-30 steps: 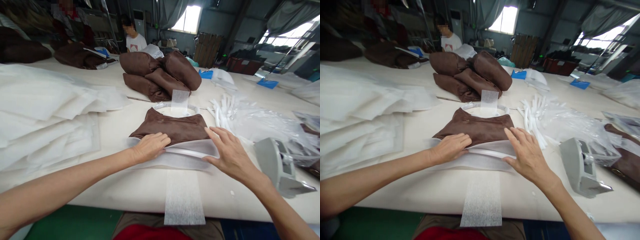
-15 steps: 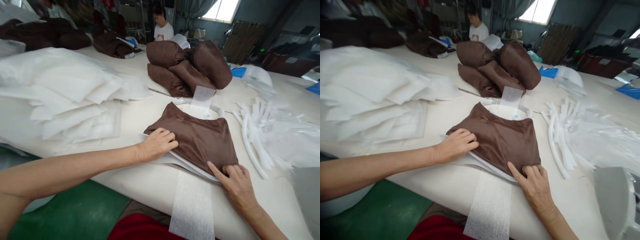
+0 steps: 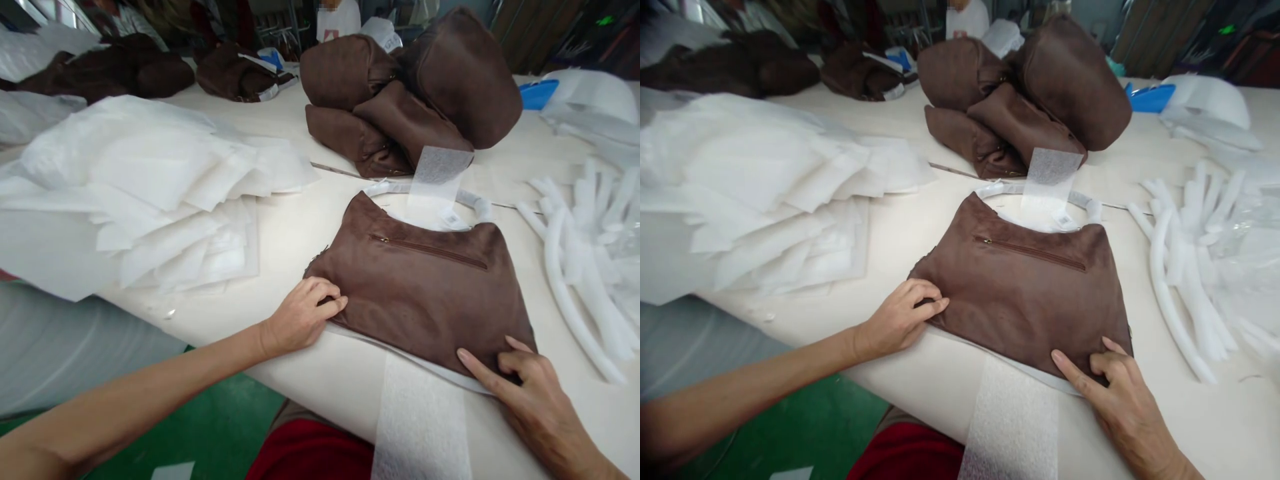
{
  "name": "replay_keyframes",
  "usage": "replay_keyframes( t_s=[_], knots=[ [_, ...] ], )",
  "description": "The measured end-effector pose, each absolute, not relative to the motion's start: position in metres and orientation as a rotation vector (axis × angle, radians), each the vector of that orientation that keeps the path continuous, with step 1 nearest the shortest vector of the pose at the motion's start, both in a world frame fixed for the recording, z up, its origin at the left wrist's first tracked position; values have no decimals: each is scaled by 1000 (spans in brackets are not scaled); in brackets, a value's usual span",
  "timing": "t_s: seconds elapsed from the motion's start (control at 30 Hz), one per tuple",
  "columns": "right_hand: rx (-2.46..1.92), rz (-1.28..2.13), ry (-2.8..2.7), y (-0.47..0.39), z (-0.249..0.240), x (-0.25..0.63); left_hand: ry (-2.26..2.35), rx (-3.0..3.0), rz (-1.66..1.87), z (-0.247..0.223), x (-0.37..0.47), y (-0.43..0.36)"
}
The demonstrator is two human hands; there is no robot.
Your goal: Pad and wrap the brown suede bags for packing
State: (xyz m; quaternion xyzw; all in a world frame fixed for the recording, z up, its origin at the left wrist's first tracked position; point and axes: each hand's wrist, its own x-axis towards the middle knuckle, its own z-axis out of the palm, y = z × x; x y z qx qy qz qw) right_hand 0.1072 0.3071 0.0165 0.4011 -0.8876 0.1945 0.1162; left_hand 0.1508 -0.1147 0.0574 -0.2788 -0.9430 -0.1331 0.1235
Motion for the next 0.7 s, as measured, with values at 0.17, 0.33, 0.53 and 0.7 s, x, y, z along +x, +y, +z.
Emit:
replay_keyframes(
  t_s=[0.17, 0.33, 0.53, 0.7],
  knots=[
    [1298, 393, -2502, 302, 21, 105, -3044, -837, -314, 113, 120, -99],
    [1293, 325, -2477, 300, 22, 108, -2784, -963, -312, 101, 80, -39],
    [1268, 317, -2505, 301, 3, 109, -2700, -1369, -418, 63, 87, -31],
    [1300, 535, -2614, 297, 39, 88, -2708, -1414, -444, 62, 88, -38]
  ],
)
